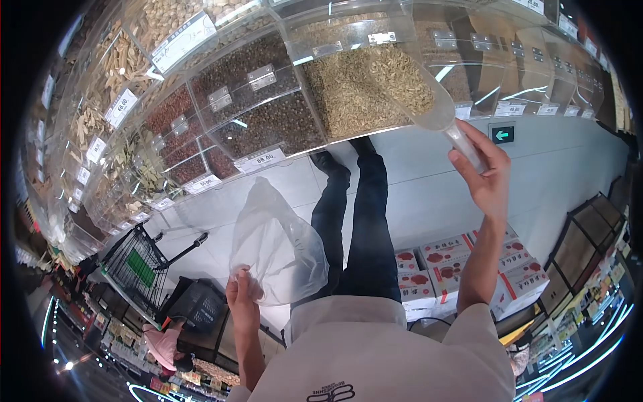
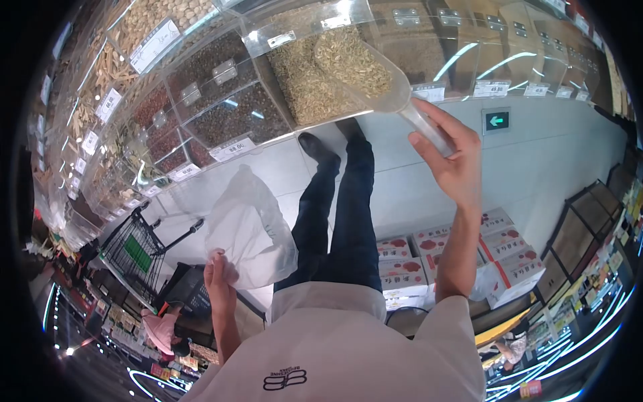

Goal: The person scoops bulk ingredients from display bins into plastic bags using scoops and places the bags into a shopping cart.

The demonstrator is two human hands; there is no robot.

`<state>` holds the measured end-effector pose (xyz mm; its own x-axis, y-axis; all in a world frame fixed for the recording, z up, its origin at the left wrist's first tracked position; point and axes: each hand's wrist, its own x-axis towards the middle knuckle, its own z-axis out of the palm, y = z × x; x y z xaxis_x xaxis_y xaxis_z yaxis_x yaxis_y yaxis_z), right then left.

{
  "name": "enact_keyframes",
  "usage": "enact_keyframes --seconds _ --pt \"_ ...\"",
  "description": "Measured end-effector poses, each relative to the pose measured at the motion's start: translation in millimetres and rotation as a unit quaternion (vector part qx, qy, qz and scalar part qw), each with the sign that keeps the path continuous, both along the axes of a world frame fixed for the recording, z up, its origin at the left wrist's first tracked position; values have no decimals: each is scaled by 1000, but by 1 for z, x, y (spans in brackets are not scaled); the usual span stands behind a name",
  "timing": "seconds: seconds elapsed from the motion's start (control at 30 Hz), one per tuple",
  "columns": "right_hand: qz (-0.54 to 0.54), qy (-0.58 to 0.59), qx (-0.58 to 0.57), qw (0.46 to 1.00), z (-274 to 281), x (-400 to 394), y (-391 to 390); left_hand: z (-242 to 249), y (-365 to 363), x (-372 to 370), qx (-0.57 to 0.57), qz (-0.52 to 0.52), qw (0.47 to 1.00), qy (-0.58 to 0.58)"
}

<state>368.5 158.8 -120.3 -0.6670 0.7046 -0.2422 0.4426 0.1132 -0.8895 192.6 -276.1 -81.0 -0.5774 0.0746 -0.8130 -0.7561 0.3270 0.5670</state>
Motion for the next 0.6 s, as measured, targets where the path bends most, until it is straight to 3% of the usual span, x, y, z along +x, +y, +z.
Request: enact_keyframes --seconds 0.2,0.6 --pt "106 3 12 994 19 3 30 -7 -2 3 13 -13 1000 15" --pt "292 99 121 944 149 -33 91 1 13 -1 -1 -11 999 36"
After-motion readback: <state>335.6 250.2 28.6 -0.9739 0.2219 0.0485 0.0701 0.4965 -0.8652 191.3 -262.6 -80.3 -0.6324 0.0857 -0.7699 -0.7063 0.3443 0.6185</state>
